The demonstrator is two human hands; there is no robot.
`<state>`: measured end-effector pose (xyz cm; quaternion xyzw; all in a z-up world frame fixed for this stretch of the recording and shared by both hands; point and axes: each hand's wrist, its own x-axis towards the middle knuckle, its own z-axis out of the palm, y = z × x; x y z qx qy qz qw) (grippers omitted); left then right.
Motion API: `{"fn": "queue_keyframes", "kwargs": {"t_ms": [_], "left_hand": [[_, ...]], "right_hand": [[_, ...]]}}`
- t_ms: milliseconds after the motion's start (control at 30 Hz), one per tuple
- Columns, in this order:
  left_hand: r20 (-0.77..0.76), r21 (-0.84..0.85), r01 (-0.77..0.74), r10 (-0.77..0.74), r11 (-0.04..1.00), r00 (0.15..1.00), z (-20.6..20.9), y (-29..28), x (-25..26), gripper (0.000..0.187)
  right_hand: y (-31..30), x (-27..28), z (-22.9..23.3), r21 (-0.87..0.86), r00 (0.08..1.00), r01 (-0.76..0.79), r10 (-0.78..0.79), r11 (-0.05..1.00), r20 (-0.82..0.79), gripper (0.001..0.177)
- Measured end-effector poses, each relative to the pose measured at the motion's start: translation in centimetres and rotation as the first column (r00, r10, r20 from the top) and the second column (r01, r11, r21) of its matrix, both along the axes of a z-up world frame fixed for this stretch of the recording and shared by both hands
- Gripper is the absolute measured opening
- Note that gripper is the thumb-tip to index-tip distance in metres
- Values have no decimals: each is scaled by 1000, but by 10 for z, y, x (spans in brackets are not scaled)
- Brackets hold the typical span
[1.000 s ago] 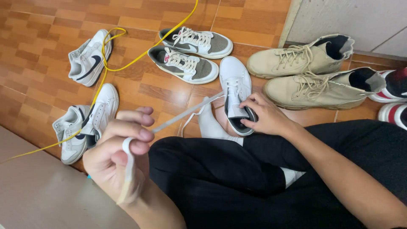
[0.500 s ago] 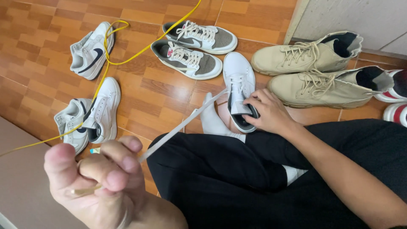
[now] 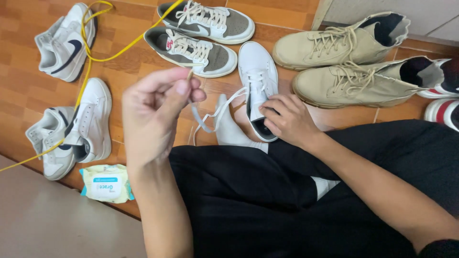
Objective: Threading shoelaces through the eyelets of a white sneaker while sitting on the floor.
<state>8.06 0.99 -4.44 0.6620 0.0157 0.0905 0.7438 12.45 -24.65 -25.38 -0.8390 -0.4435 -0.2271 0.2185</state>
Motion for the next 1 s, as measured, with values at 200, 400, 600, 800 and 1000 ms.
{"fn": "queue_keyframes", "kwargs": {"t_ms": [200, 400, 600, 800, 1000], "left_hand": [[-177, 136, 64, -40, 989, 983, -94, -19, 66, 21], [-313, 524, 257, -96, 812, 945, -150, -21, 87, 34], [-458, 544, 398, -136, 739, 878, -164, -22, 90, 52], [-453, 571, 360, -83, 738, 888, -151, -32, 88, 53], [-452, 579, 363, -84, 730, 888, -151, -37, 85, 53]], "right_hand": [[8, 4, -23, 121, 999, -20, 24, 992, -30, 9], [12, 7, -23, 156, 999, -1, 10, 988, -53, 15], [15, 13, -24, 187, 993, -24, 45, 982, -109, 14], [15, 13, -20, 209, 988, -32, 63, 977, -143, 11], [16, 10, -23, 254, 990, -20, 55, 967, -129, 12]]}}
